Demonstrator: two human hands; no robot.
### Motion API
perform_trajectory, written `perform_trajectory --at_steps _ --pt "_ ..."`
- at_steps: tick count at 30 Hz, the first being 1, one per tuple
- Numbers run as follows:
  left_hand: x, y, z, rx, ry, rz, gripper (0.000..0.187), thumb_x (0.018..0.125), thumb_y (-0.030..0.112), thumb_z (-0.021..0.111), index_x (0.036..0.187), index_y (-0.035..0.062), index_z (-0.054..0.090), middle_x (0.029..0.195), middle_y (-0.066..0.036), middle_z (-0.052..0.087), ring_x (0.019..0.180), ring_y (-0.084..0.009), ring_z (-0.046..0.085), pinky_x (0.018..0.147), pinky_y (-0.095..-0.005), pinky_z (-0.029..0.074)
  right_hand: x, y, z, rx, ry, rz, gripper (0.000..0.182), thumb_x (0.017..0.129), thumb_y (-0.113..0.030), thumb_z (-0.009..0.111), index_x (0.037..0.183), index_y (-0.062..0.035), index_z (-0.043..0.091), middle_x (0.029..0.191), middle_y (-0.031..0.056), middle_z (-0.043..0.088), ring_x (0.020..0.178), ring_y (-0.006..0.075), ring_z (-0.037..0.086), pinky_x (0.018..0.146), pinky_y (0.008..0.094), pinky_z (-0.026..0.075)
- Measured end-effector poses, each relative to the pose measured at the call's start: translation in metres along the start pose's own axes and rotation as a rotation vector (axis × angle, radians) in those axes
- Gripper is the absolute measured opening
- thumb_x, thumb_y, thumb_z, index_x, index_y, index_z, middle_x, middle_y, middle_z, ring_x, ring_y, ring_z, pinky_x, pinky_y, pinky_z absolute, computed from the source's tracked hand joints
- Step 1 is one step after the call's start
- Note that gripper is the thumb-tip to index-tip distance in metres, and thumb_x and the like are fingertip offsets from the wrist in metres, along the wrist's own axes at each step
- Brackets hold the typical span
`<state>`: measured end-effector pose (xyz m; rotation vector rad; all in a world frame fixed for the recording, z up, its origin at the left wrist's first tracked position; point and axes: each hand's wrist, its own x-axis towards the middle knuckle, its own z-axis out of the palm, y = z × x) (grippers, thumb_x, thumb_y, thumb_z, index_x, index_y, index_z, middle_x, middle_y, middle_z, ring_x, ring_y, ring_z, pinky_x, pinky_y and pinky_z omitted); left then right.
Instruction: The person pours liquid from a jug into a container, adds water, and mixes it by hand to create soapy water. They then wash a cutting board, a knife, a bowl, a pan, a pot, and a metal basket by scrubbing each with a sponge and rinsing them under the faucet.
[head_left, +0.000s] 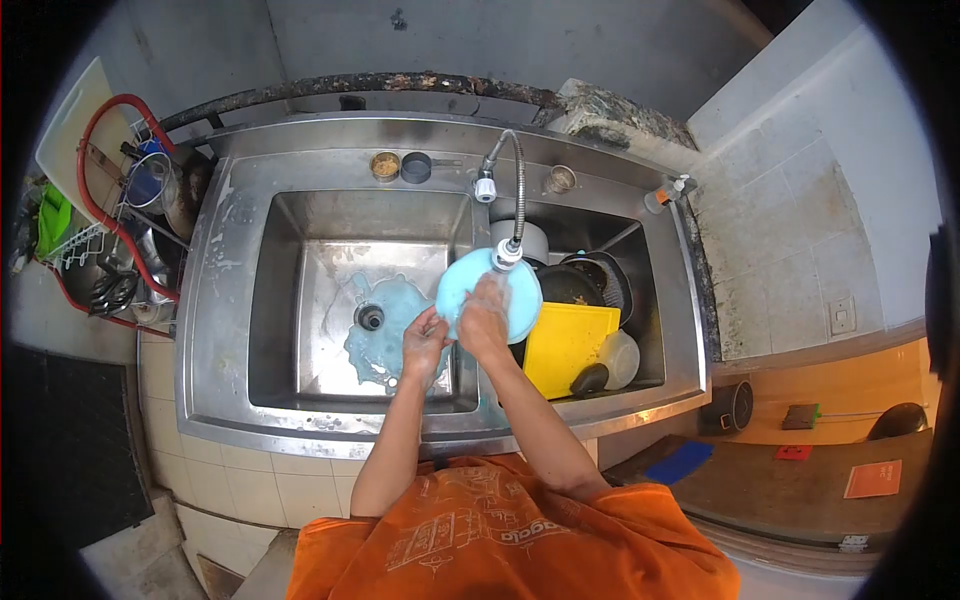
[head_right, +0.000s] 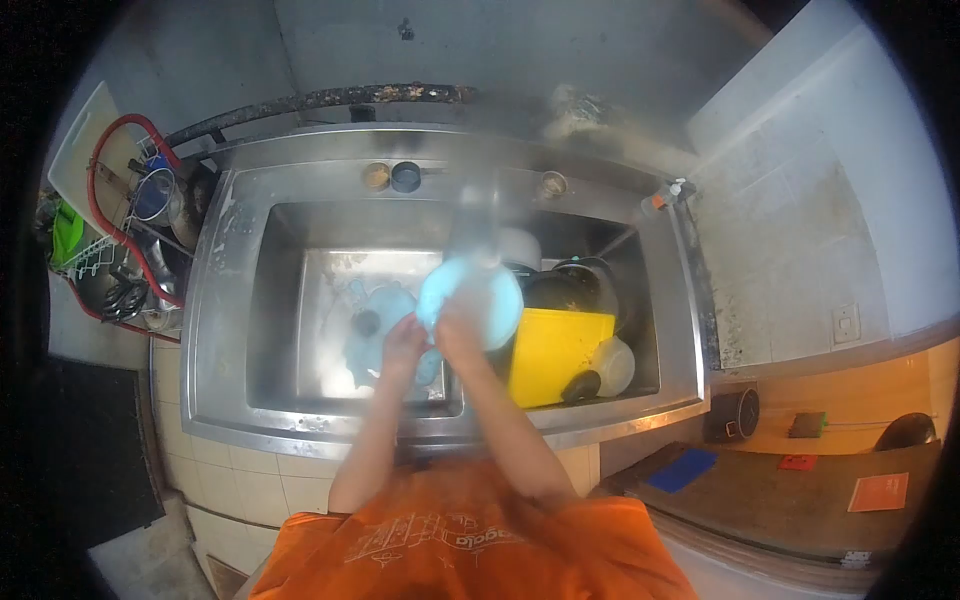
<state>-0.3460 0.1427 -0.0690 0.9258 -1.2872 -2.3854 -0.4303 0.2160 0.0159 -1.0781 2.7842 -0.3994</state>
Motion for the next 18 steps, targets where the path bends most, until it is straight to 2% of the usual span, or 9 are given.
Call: perform_trajectory --at_steps 1,3,5,7,9,13,15,16,18 --pt "0.001 -0.003 0.000 0.004 0.000 0.001 0.037 0.088 -0.001 0.052 0.124 -0.0038 0.048 0.103 -0.011 0.059 0.085 -0.0144 0.060 0.073 -0.0271 0.054 0.005 -0.012 -0.017 -0.010 -0.273 0.029 0.052 0.092 -0.015 0.043 0.129 0.0180 0.030 0.135 0.0338 0.034 0.128 0.0469 0.030 0.109 0.0487 0.020" --pt "0.001 -0.009 -0.002 -0.074 0.005 0.054 0.039 0.087 -0.003 0.051 0.126 -0.0020 0.047 0.103 -0.010 0.060 0.084 -0.0123 0.060 0.071 -0.0259 0.053 0.018 0.000 0.024 0.033 -0.249 -0.031 0.053 0.092 -0.016 0.043 0.132 0.0147 0.028 0.137 0.0346 0.031 0.129 0.0459 0.029 0.109 0.0471 0.022" --pt "-0.003 -0.001 -0.001 -0.045 -0.028 0.101 0.039 0.087 -0.002 0.052 0.126 -0.0017 0.046 0.102 -0.009 0.060 0.085 -0.0122 0.060 0.070 -0.0255 0.053 0.018 -0.007 0.047 0.366 0.100 -0.085 0.053 0.092 -0.018 0.044 0.135 0.0090 0.029 0.137 0.0352 0.030 0.130 0.0446 0.029 0.108 0.0444 0.025" --pt "-0.002 0.003 -0.001 -0.022 -0.063 0.148 0.040 0.088 -0.001 0.053 0.127 -0.0015 0.045 0.101 -0.008 0.061 0.085 -0.0121 0.060 0.069 -0.0252 0.052 0.010 0.001 0.052 0.387 0.080 -0.117 0.053 0.093 -0.021 0.042 0.138 0.0040 0.028 0.139 0.0325 0.028 0.131 0.0424 0.030 0.108 0.0418 0.027" --pt "0.005 0.003 -0.007 -0.075 0.003 -0.079 0.042 0.087 0.002 0.057 0.127 -0.0007 0.045 0.104 -0.009 0.060 0.086 -0.0130 0.060 0.068 -0.0248 0.051 0.000 0.016 0.049 0.423 0.036 -0.327 0.053 0.095 -0.024 0.040 0.138 0.0030 0.027 0.143 0.0266 0.027 0.134 0.0388 0.027 0.110 0.0426 0.024" --pt "0.012 0.002 -0.002 -0.133 -0.006 -0.060 0.044 0.087 0.005 0.060 0.127 0.0009 0.043 0.103 -0.009 0.061 0.085 -0.0121 0.060 0.066 -0.0242 0.050 -0.006 0.034 0.035 0.148 0.032 -0.346 0.054 0.095 -0.027 0.039 0.139 0.0018 0.028 0.146 0.0210 0.027 0.136 0.0340 0.024 0.111 0.0434 0.020" --pt "0.016 0.011 0.004 0.135 -0.047 0.050 0.048 0.084 0.007 0.064 0.128 0.0033 0.046 0.103 -0.010 0.061 0.085 -0.0126 0.059 0.067 -0.0250 0.049 -0.007 0.046 0.033 0.007 -0.027 -0.360 0.055 0.095 -0.032 0.039 0.139 -0.0002 0.029 0.147 0.0175 0.027 0.138 0.0306 0.022 0.112 0.0436 0.017" --pt "0.020 0.011 0.004 0.136 -0.052 0.052 0.048 0.084 0.007 0.064 0.128 0.0033 0.046 0.103 -0.010 0.061 0.085 -0.0126 0.059 0.067 -0.0250 0.049 -0.008 0.054 0.030 0.005 -0.023 -0.358 0.055 0.095 -0.032 0.039 0.139 -0.0002 0.029 0.147 0.0175 0.027 0.138 0.0306 0.022 0.112 0.0436 0.017" --pt "0.028 0.009 0.000 0.439 -0.039 0.236 0.054 0.079 0.007 0.067 0.129 0.0061 0.048 0.101 -0.012 0.060 0.085 -0.0150 0.059 0.070 -0.0267 0.050 -0.012 0.073 0.022 -0.044 -0.123 -0.410 0.057 0.095 -0.037 0.039 0.140 -0.0026 0.030 0.146 0.0153 0.029 0.137 0.0294 0.023 0.112 0.0436 0.017"
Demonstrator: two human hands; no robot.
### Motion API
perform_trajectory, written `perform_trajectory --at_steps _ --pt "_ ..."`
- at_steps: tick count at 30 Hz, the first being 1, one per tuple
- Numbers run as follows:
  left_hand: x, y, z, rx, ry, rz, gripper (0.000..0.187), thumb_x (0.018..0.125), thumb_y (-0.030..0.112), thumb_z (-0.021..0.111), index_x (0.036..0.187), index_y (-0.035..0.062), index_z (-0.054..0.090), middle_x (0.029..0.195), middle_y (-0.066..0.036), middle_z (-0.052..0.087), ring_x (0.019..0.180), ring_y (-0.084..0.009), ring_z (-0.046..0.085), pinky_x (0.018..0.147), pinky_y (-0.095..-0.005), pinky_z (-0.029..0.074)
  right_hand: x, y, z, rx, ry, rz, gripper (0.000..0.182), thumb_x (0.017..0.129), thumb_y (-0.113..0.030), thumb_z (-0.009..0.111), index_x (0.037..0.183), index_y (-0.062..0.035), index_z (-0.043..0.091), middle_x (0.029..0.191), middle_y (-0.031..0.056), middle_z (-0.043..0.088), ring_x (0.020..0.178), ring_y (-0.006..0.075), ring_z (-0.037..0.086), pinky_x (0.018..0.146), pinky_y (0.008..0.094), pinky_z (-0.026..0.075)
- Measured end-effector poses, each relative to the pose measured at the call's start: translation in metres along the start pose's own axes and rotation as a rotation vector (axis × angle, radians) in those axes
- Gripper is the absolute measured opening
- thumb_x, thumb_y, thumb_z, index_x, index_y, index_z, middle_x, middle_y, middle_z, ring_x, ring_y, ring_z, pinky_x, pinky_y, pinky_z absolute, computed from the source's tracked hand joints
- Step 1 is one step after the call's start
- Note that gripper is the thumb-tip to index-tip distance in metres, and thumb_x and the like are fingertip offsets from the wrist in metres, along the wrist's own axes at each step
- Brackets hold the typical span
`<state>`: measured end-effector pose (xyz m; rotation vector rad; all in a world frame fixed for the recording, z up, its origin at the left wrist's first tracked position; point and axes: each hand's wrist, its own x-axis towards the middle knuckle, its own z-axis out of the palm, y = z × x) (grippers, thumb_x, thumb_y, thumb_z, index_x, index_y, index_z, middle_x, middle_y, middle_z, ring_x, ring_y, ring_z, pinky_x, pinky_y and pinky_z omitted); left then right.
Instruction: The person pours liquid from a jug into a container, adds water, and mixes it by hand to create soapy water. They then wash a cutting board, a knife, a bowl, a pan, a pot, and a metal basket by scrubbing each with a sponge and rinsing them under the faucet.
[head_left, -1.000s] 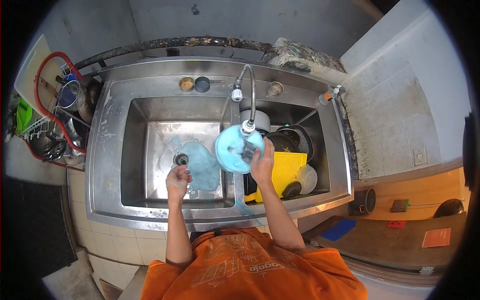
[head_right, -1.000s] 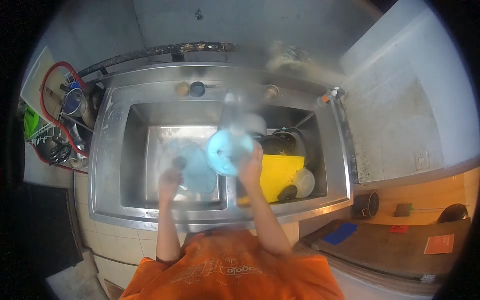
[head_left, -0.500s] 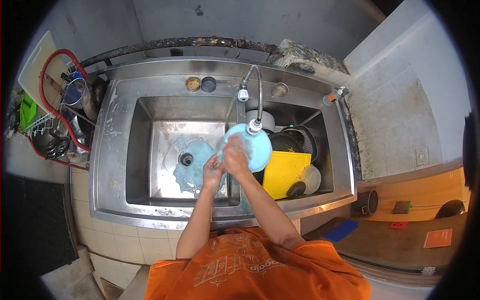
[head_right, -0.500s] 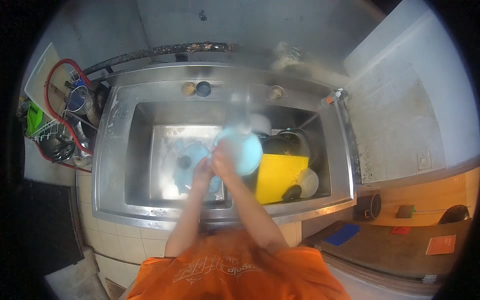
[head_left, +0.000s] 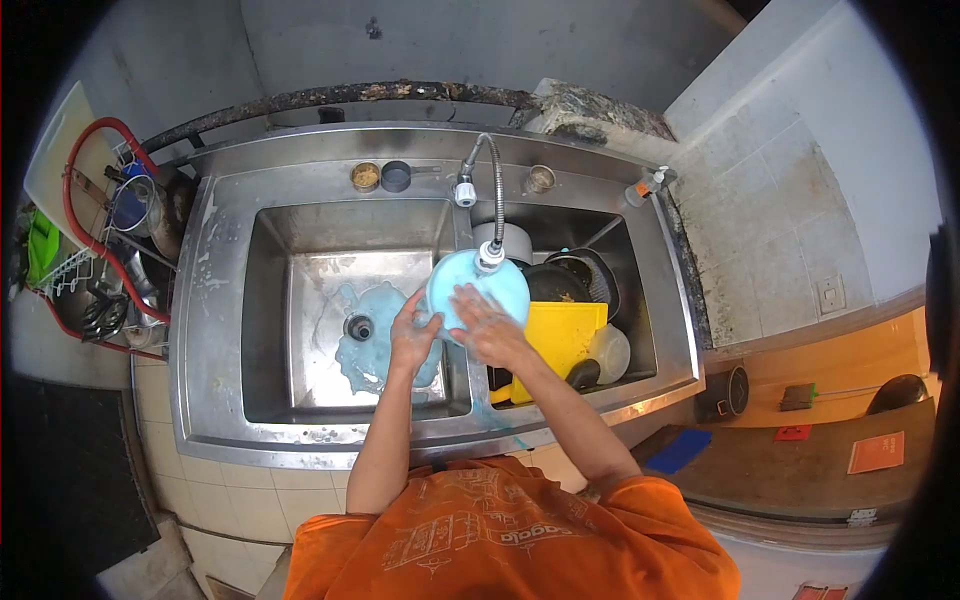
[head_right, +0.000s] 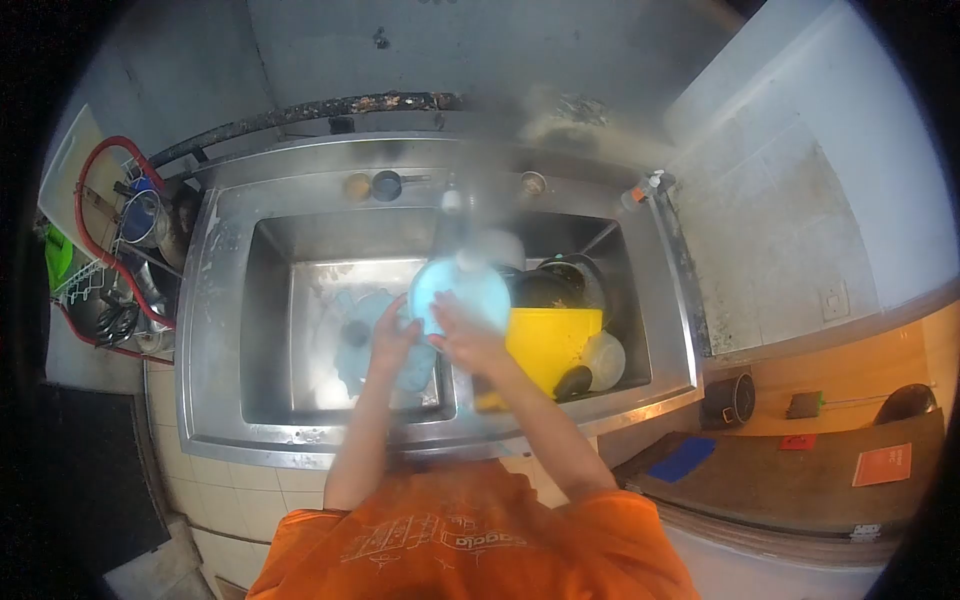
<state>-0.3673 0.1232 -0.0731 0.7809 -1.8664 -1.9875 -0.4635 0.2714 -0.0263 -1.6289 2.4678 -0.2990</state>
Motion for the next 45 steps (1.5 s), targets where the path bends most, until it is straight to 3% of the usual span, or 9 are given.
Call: perform_trajectory --at_steps 7,10,14,17,23,27,37,42,45 --pt "0.007 0.000 0.000 0.114 -0.001 -0.003 0.060 0.077 0.004 0.066 0.134 0.0092 0.047 0.101 -0.014 0.057 0.083 -0.0201 0.059 0.071 -0.0281 0.051 -0.021 0.049 -0.053 -0.137 -0.247 0.251 0.056 0.094 -0.036 0.043 0.140 -0.0056 0.032 0.145 0.0153 0.033 0.136 0.0300 0.027 0.111 0.0464 0.017" --pt "0.005 0.008 -0.001 -0.034 -0.058 -0.098 0.060 0.080 0.001 0.062 0.136 0.0095 0.043 0.103 -0.014 0.056 0.085 -0.0207 0.060 0.068 -0.0291 0.055 -0.020 0.055 -0.017 -0.140 0.283 0.386 0.058 0.093 -0.032 0.045 0.137 0.0022 0.031 0.142 0.0238 0.032 0.135 0.0349 0.026 0.111 0.0475 0.015" --pt "0.002 0.022 -0.004 -0.271 -0.166 -0.200 0.060 0.085 -0.003 0.055 0.140 0.0102 0.035 0.102 -0.012 0.056 0.086 -0.0184 0.061 0.066 -0.0316 0.059 -0.001 -0.019 -0.035 -0.057 0.066 0.547 0.064 0.092 -0.032 0.044 0.134 0.0135 0.028 0.141 0.0288 0.031 0.136 0.0397 0.020 0.112 0.0473 0.013" --pt "0.002 0.018 -0.007 -0.368 -0.218 -0.238 0.060 0.087 -0.003 0.053 0.142 0.0108 0.032 0.102 -0.010 0.056 0.086 -0.0171 0.061 0.068 -0.0316 0.059 0.018 -0.027 0.010 0.018 0.360 0.482 0.064 0.092 -0.034 0.044 0.134 0.0128 0.030 0.141 0.0289 0.031 0.136 0.0394 0.020 0.112 0.0478 0.012" --pt "0.002 -0.010 -0.015 -0.358 -0.229 -0.220 0.052 0.092 0.005 0.051 0.141 0.0097 0.033 0.101 -0.006 0.055 0.083 -0.0138 0.058 0.071 -0.0286 0.057 0.051 -0.027 0.027 0.056 -0.126 0.206 0.051 0.092 -0.021 0.042 0.133 0.0082 0.034 0.137 0.0305 0.034 0.132 0.0401 0.029 0.110 0.0453 0.022" --pt "-0.004 0.005 -0.013 -0.507 -0.153 -0.314 0.049 0.090 0.005 0.051 0.137 0.0063 0.038 0.101 -0.007 0.054 0.080 -0.0134 0.058 0.068 -0.0275 0.057 0.028 -0.023 0.020 0.326 0.188 0.106 0.046 0.095 -0.022 0.037 0.134 0.0022 0.037 0.136 0.0245 0.040 0.125 0.0395 0.039 0.106 0.0411 0.031" --pt "0.004 0.005 -0.001 -0.176 -0.093 -0.142 0.055 0.085 0.006 0.062 0.136 0.0074 0.041 0.106 -0.017 0.054 0.078 -0.0178 0.063 0.056 -0.0256 0.057 -0.035 0.045 -0.044 -0.310 -0.059 0.196 0.051 0.095 -0.036 0.041 0.136 -0.0065 0.039 0.141 0.0108 0.039 0.136 0.0301 0.027 0.112 0.0393 0.020" --pt "-0.002 0.021 -0.007 -0.276 -0.166 -0.180 0.049 0.088 0.004 0.056 0.135 0.0072 0.042 0.092 -0.010 0.058 0.074 -0.0129 0.061 0.059 -0.0244 0.056 -0.031 0.049 -0.010 0.303 0.623 0.452 0.053 0.088 -0.025 0.056 0.133 -0.0001 0.040 0.131 0.0262 0.045 0.122 0.0369 0.044 0.102 0.0391 0.034" --pt "-0.004 0.004 -0.013 -0.367 -0.136 -0.187 0.042 0.092 0.008 0.053 0.133 0.0070 0.046 0.081 -0.005 0.056 0.068 -0.0104 0.056 0.061 -0.0251 0.055 -0.029 0.062 0.011 0.524 0.407 0.687 0.053 0.086 -0.020 0.058 0.129 0.0052 0.040 0.116 0.0280 0.055 0.108 0.0382 0.055 0.092 0.0374 0.044"
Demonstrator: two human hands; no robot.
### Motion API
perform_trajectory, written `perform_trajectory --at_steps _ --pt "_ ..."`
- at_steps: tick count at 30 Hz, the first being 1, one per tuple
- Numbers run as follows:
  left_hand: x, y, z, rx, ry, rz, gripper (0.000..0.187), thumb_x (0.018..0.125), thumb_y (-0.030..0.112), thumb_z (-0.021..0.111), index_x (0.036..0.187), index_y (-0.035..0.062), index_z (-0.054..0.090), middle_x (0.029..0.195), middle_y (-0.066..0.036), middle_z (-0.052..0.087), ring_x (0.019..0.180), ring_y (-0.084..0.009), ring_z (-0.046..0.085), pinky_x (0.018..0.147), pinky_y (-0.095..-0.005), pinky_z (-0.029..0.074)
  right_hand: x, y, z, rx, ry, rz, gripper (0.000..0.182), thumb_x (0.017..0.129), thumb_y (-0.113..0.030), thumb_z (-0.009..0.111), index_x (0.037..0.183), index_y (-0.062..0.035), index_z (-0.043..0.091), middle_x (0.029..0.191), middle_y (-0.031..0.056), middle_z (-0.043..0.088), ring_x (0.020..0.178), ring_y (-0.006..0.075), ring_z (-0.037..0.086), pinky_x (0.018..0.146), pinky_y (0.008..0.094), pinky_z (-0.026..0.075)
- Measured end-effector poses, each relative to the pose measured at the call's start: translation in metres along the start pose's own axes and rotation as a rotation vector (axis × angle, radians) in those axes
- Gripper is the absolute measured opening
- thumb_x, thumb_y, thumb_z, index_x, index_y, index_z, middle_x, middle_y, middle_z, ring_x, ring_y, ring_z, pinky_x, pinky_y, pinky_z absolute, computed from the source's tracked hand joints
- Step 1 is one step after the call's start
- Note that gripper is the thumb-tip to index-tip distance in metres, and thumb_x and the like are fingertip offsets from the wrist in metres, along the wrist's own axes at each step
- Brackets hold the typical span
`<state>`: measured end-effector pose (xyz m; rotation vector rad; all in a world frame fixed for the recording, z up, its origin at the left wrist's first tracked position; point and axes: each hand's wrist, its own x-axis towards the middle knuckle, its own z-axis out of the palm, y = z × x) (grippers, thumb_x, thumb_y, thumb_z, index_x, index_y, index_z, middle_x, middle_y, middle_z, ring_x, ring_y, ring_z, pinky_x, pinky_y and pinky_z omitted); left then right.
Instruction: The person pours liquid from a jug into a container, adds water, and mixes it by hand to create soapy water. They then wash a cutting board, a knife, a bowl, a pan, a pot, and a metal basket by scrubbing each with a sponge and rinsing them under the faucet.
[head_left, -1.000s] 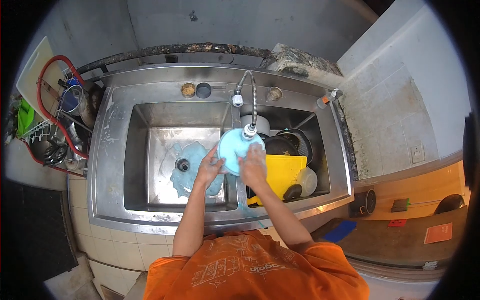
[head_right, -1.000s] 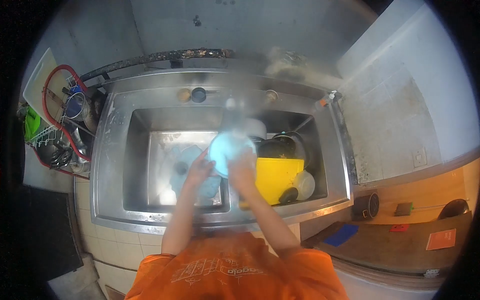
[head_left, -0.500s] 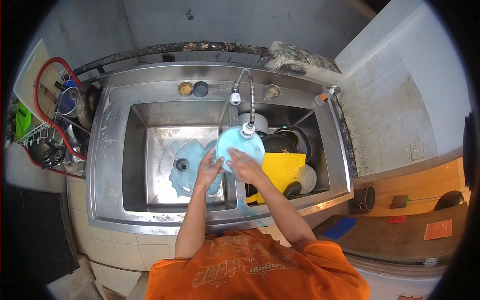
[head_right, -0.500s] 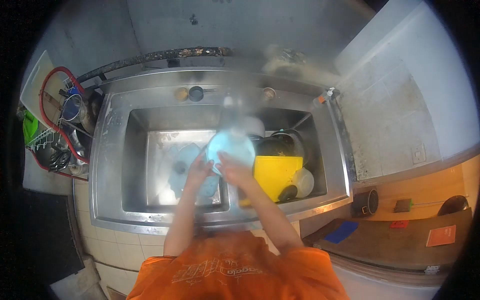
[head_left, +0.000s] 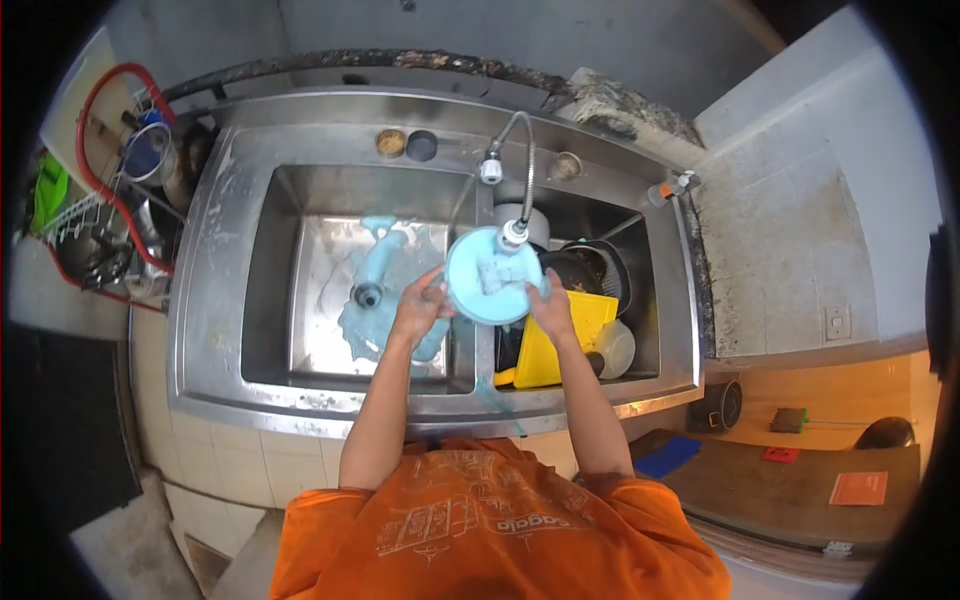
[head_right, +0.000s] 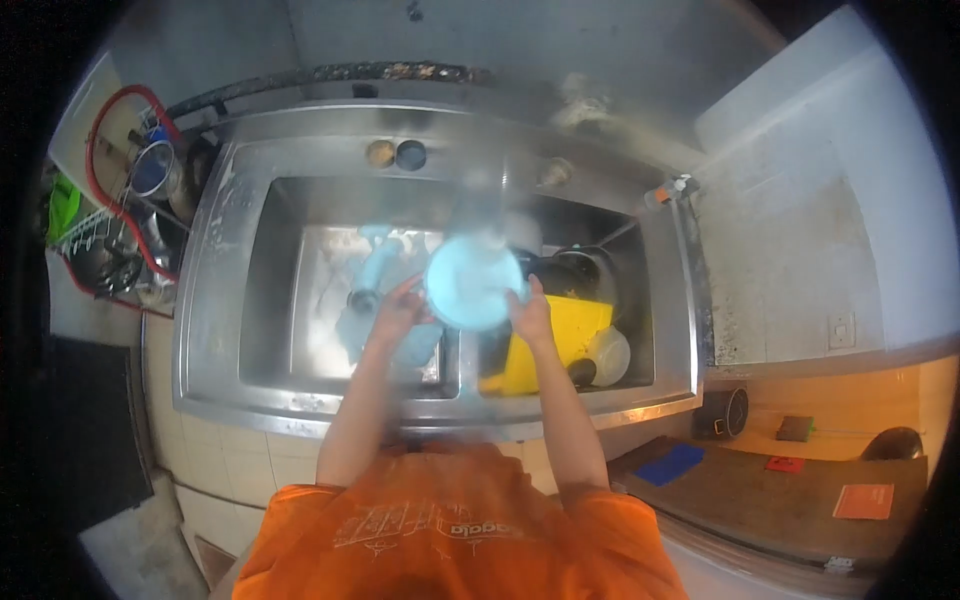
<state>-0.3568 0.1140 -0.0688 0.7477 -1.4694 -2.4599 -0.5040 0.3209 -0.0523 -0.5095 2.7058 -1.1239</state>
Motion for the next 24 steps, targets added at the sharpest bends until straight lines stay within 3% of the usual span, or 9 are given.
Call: perform_trajectory --at_steps 1,2,4,7,11,14,16,20,24 --pt "-0.002 -0.001 -0.004 0.049 0.045 -0.006 0.037 0.093 0.009 0.049 0.130 0.0068 0.050 0.078 -0.003 0.052 0.064 -0.0097 0.052 0.061 -0.0257 0.055 0.003 0.000 0.008 0.121 -0.068 0.016 0.050 0.088 -0.021 0.055 0.128 0.0062 0.041 0.104 0.0217 0.062 0.091 0.0338 0.063 0.077 0.0355 0.052" --pt "-0.008 -0.003 -0.008 0.042 0.057 -0.010 0.037 0.093 0.009 0.049 0.130 0.0068 0.050 0.078 -0.003 0.052 0.064 -0.0097 0.052 0.061 -0.0257 0.055 0.001 0.003 0.011 0.116 -0.082 0.014 0.050 0.088 -0.021 0.055 0.128 0.0062 0.041 0.104 0.0217 0.062 0.091 0.0338 0.063 0.077 0.0355 0.052" --pt "-0.020 -0.006 -0.021 -0.019 0.153 -0.054 0.033 0.092 0.006 0.047 0.125 0.0049 0.052 0.078 -0.004 0.054 0.064 -0.0099 0.053 0.059 -0.0258 0.054 -0.005 -0.004 0.008 0.445 -0.245 0.407 0.048 0.086 -0.025 0.056 0.121 0.0071 0.046 0.098 0.0209 0.062 0.079 0.0307 0.066 0.063 0.0366 0.055" --pt "-0.037 -0.031 -0.057 0.042 0.232 -0.121 0.033 0.088 0.000 0.045 0.120 0.0028 0.054 0.079 -0.005 0.054 0.062 -0.0101 0.053 0.056 -0.0259 0.052 -0.009 -0.006 0.008 0.478 -0.273 0.449 0.044 0.093 -0.023 0.047 0.129 0.0022 0.043 0.096 0.0184 0.064 0.068 0.0258 0.066 0.053 0.0312 0.055" --pt "-0.059 -0.050 -0.088 0.110 0.342 -0.148 0.041 0.078 -0.006 0.042 0.116 0.0016 0.056 0.077 -0.006 0.056 0.059 -0.0109 0.053 0.053 -0.0260 0.051 -0.015 -0.015 0.011 0.408 -0.165 0.491 0.042 0.091 -0.021 0.051 0.123 0.0038 0.046 0.091 0.0169 0.064 0.070 0.0262 0.065 0.058 0.0344 0.054" --pt "-0.068 -0.054 -0.098 0.200 0.332 -0.119 0.037 0.079 -0.005 0.043 0.112 0.0015 0.057 0.074 -0.004 0.057 0.058 -0.0106 0.053 0.053 -0.0257 0.050 -0.024 -0.025 0.010 -0.032 0.085 0.106 0.039 0.084 -0.017 0.059 0.116 0.0047 0.051 0.094 0.0209 0.063 0.081 0.0314 0.063 0.069 0.0397 0.051" --pt "-0.069 -0.051 -0.096 0.191 0.348 -0.145 0.036 0.079 -0.004 0.045 0.111 0.0017 0.058 0.073 -0.004 0.057 0.057 -0.0103 0.053 0.052 -0.0257 0.049 -0.030 -0.041 0.004 -0.478 0.417 -0.460 0.039 0.077 -0.012 0.065 0.110 0.0037 0.055 0.101 0.0246 0.060 0.094 0.0367 0.058 0.079 0.0439 0.046" --pt "-0.054 -0.076 -0.080 0.351 0.228 0.051 0.033 0.079 0.002 0.051 0.111 0.0048 0.059 0.070 -0.006 0.057 0.057 -0.0124 0.054 0.054 -0.0289 0.048 -0.037 -0.061 0.014 -0.412 0.137 -0.701 0.041 0.073 -0.012 0.066 0.111 -0.0012 0.057 0.108 0.0197 0.059 0.108 0.0373 0.052 0.091 0.0437 0.042" --pt "-0.047 -0.058 -0.016 0.383 0.208 0.346 0.039 0.082 0.009 0.056 0.120 0.0095 0.051 0.081 -0.011 0.061 0.072 -0.0191 0.062 0.066 -0.0337 0.050 -0.020 -0.092 0.028 -0.455 -0.152 -0.575 0.052 0.072 -0.016 0.069 0.121 -0.0073 0.054 0.121 0.0239 0.053 0.115 0.0400 0.048 0.097 0.0441 0.039"
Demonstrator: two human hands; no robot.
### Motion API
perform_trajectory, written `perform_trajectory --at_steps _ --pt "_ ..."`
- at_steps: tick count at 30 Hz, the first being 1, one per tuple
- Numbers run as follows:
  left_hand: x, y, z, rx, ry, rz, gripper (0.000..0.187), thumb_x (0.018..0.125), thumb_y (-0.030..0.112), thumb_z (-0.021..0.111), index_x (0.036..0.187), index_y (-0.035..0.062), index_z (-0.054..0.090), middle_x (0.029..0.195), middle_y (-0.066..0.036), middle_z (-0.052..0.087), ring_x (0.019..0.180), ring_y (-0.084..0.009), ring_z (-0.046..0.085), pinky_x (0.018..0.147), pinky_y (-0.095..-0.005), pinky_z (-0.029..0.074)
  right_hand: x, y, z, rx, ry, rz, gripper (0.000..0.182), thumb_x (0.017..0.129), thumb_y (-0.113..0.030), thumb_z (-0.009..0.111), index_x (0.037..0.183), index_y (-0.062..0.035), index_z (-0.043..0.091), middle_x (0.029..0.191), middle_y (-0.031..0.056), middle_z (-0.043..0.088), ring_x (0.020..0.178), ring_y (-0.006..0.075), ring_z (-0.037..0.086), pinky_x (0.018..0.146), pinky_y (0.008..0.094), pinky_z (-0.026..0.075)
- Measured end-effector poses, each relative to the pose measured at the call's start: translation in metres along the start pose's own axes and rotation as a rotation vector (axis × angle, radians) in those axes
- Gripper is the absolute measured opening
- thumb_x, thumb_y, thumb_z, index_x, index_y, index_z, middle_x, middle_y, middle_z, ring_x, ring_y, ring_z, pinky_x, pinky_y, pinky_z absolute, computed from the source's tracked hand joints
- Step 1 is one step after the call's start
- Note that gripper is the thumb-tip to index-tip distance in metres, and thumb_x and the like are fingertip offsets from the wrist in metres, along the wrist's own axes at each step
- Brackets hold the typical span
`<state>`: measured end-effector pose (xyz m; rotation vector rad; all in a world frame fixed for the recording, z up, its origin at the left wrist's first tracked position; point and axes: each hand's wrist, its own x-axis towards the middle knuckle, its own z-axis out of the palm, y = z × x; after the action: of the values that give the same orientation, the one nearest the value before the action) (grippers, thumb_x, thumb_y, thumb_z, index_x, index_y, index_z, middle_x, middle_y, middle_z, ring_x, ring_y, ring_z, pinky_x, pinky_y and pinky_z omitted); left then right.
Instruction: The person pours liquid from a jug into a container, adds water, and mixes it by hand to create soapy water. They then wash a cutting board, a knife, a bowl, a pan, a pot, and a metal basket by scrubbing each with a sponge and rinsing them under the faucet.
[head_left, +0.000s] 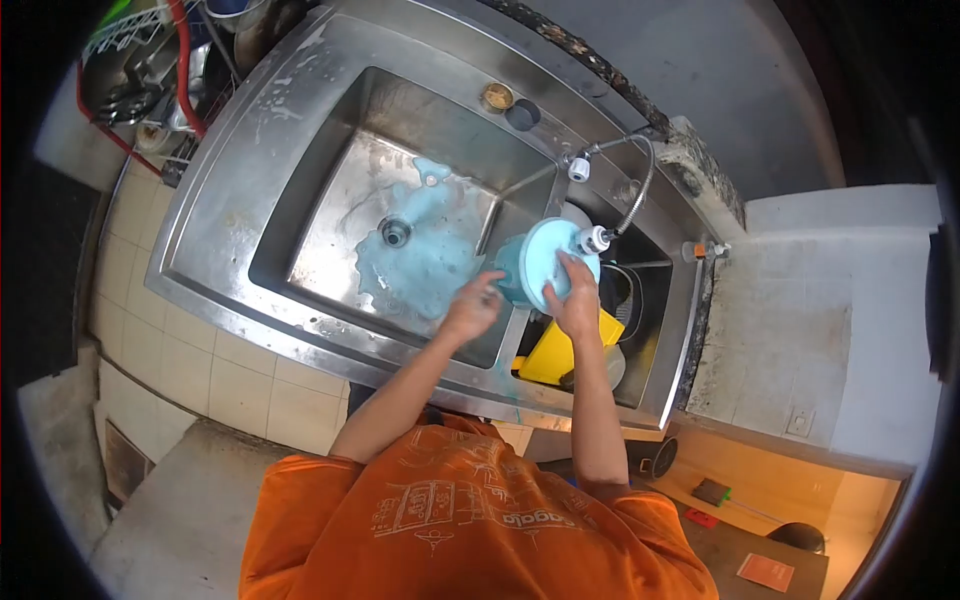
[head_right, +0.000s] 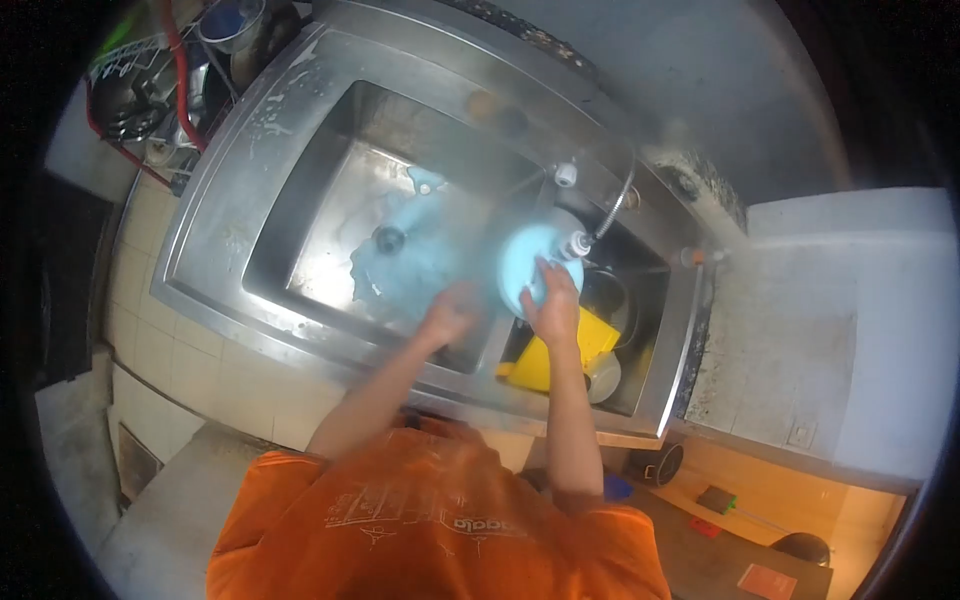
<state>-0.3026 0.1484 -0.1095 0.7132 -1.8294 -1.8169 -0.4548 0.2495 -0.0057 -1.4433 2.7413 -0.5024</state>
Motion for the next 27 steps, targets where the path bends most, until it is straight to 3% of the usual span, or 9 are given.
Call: perform_trajectory --at_steps 2,4,6,8,9,10,16,23,27 --pt "0.002 0.020 0.019 -0.077 -0.003 0.007 0.044 0.082 0.011 0.056 0.125 0.0106 0.046 0.088 -0.013 0.062 0.077 -0.0207 0.063 0.069 -0.0345 0.050 0.012 0.006 0.006 -0.036 -0.098 0.004 0.059 0.071 -0.020 0.070 0.126 -0.0095 0.052 0.126 0.0261 0.049 0.120 0.0407 0.044 0.100 0.0443 0.037" --pt "0.005 0.030 0.037 -0.297 -0.040 -0.303 0.052 0.082 0.012 0.057 0.130 0.0111 0.037 0.104 -0.015 0.060 0.079 -0.0236 0.063 0.073 -0.0350 0.050 0.021 0.009 0.014 -0.250 -0.329 0.099 0.060 0.069 -0.019 0.070 0.126 -0.0082 0.051 0.126 0.0275 0.049 0.121 0.0408 0.043 0.101 0.0429 0.037" --pt "0.006 0.029 0.053 -0.357 -0.007 -0.314 0.053 0.082 0.012 0.057 0.131 0.0096 0.035 0.109 -0.017 0.056 0.083 -0.0265 0.062 0.076 -0.0359 0.050 0.033 0.036 0.041 -0.308 -0.467 0.192 0.066 0.069 -0.017 0.071 0.130 -0.0090 0.046 0.129 0.0282 0.045 0.122 0.0427 0.042 0.101 0.0481 0.036" --pt "0.004 0.026 0.064 -0.414 0.023 -0.323 0.055 0.082 0.012 0.057 0.131 0.0081 0.034 0.114 -0.018 0.053 0.086 -0.0294 0.062 0.079 -0.0368 0.049 0.041 0.057 0.058 -0.423 -0.776 0.246 0.078 0.063 -0.020 0.074 0.130 0.0046 0.041 0.122 0.0283 0.051 0.113 0.0436 0.049 0.097 0.0433 0.040" --pt "0.001 0.025 0.068 -0.182 0.103 -0.263 0.057 0.081 0.012 0.057 0.133 0.0063 0.032 0.113 -0.019 0.052 0.091 -0.0318 0.059 0.082 -0.0387 0.048 0.041 0.066 0.067 -0.482 -0.794 0.221 0.072 0.067 -0.015 0.072 0.130 0.0010 0.041 0.119 0.0226 0.056 0.109 0.0375 0.055 0.094 0.0415 0.043" --pt "-0.002 0.026 0.067 0.052 0.181 -0.202 0.060 0.081 0.012 0.057 0.134 0.0045 0.031 0.112 -0.019 0.050 0.097 -0.0342 0.057 0.085 -0.0407 0.047 0.043 0.063 0.067 -0.488 -0.797 0.218 0.072 0.067 -0.015 0.072 0.130 0.0010 0.041 0.119 0.0226 0.056 0.109 0.0375 0.055 0.094 0.0415 0.043" --pt "-0.009 0.020 0.062 -0.264 -0.007 -0.253 0.069 0.080 0.009 0.057 0.140 0.0031 0.024 0.108 -0.018 0.050 0.103 -0.0351 0.052 0.091 -0.0404 0.043 0.059 0.034 0.071 -0.166 -0.712 0.315 0.063 0.070 -0.011 0.069 0.126 0.0004 0.045 0.116 0.0182 0.057 0.105 0.0315 0.056 0.092 0.0382 0.044" --pt "-0.008 0.027 0.055 -0.245 -0.028 -0.281 0.068 0.079 0.008 0.059 0.139 0.0020 0.028 0.103 -0.016 0.052 0.102 -0.0318 0.053 0.090 -0.0380 0.044 0.039 0.015 0.041 0.214 -0.556 0.443 0.053 0.073 -0.006 0.067 0.123 -0.0003 0.049 0.112 0.0130 0.059 0.101 0.0245 0.057 0.089 0.0344 0.045" --pt "-0.001 0.036 0.044 -0.206 0.051 -0.271 0.062 0.079 0.010 0.063 0.134 0.0045 0.035 0.097 -0.013 0.056 0.092 -0.0278 0.059 0.083 -0.0379 0.046 0.037 0.008 0.025 0.443 -0.454 0.504 0.048 0.075 -0.004 0.066 0.120 -0.0008 0.051 0.109 0.0101 0.060 0.098 0.0205 0.058 0.088 0.0322 0.046"
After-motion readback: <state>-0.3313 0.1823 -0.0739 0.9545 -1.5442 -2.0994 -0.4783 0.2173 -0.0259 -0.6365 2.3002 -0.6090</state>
